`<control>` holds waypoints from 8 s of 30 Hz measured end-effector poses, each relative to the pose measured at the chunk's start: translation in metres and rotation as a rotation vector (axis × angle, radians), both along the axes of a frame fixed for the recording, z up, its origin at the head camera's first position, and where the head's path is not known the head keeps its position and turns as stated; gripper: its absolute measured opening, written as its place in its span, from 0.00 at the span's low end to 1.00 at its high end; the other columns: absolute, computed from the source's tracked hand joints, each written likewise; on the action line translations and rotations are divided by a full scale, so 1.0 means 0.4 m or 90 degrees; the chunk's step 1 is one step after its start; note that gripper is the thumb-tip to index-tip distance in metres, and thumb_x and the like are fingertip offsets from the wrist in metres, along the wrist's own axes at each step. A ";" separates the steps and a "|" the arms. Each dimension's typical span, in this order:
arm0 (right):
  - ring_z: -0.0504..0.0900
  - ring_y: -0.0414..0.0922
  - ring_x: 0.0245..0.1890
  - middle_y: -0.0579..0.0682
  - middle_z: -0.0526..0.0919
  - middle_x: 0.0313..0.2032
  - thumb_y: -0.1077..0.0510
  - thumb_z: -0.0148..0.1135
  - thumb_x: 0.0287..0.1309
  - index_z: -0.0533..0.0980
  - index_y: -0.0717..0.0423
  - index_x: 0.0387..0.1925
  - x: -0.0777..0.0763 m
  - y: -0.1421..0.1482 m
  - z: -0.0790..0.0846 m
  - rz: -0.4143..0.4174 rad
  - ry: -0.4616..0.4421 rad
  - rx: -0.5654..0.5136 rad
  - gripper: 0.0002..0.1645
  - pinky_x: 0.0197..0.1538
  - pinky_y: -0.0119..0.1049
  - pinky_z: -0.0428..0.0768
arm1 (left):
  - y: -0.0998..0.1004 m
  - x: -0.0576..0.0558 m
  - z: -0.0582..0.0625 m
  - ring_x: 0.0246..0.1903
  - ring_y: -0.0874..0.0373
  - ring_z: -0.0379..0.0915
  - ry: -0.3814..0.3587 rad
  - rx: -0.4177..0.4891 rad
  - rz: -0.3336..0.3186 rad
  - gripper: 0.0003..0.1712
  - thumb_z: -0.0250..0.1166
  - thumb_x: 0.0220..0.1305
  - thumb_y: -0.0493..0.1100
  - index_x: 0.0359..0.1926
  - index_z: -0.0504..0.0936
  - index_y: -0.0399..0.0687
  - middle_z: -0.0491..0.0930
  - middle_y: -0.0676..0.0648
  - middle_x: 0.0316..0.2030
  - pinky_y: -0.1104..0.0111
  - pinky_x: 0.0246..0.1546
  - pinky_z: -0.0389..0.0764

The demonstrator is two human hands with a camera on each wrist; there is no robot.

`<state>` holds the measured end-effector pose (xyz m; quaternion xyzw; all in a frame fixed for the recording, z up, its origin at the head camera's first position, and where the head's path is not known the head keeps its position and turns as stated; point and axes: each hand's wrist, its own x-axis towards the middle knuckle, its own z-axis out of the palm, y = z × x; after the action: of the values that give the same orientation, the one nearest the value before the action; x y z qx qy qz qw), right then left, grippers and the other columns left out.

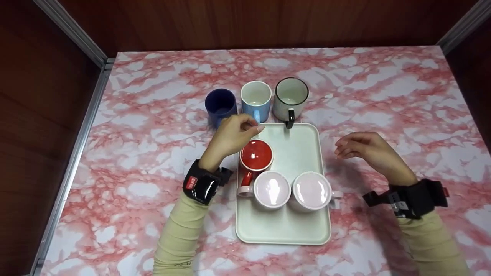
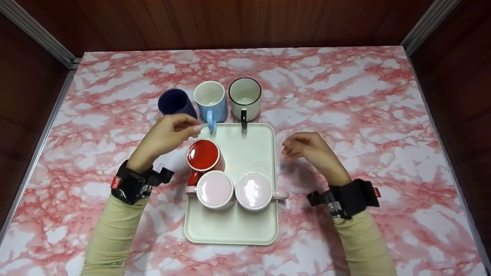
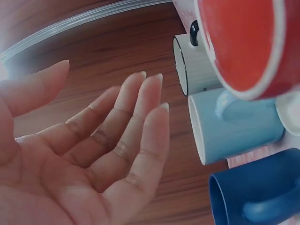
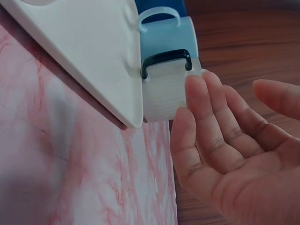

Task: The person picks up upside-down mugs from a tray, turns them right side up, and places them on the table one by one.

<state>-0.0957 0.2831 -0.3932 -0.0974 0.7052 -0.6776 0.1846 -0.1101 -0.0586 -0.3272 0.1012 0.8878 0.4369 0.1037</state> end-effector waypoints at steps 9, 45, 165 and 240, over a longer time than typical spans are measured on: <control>0.82 0.49 0.33 0.55 0.82 0.32 0.62 0.52 0.63 0.71 0.79 0.42 0.011 0.004 -0.003 -0.008 0.017 0.033 0.18 0.39 0.37 0.79 | -0.060 0.035 -0.052 0.24 0.61 0.68 -0.022 0.016 -0.026 0.12 0.64 0.56 0.46 0.25 0.79 0.42 0.74 0.52 0.21 0.71 0.28 0.67; 0.81 0.49 0.33 0.57 0.81 0.32 0.60 0.54 0.62 0.76 0.70 0.40 0.031 -0.007 -0.012 -0.031 0.019 0.056 0.14 0.39 0.38 0.79 | -0.056 0.144 -0.194 0.24 0.62 0.67 -0.097 0.006 -0.041 0.11 0.66 0.55 0.44 0.21 0.82 0.42 0.74 0.55 0.18 0.70 0.29 0.67; 0.79 0.47 0.32 0.54 0.81 0.38 0.63 0.52 0.62 0.80 0.61 0.40 0.236 -0.342 0.064 -0.112 -0.180 -0.314 0.11 0.39 0.36 0.77 | 0.093 0.211 -0.030 0.21 0.61 0.61 -0.437 0.915 0.130 0.15 0.38 0.71 0.34 0.30 0.69 0.38 0.64 0.51 0.21 0.75 0.19 0.60; 0.78 0.45 0.18 0.57 0.81 0.25 0.68 0.62 0.52 0.74 0.72 0.27 -0.016 -0.088 0.044 -0.322 0.014 -0.140 0.07 0.25 0.32 0.79 | -0.097 0.198 -0.139 0.49 0.46 0.69 -0.078 0.429 0.183 0.18 0.54 0.65 0.38 0.51 0.71 0.29 0.77 0.40 0.44 0.60 0.45 0.71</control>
<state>-0.1019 0.2480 -0.3755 0.0547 0.6315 -0.7734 -0.0096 -0.0310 -0.0976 -0.3827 -0.0222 0.6914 0.7200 0.0548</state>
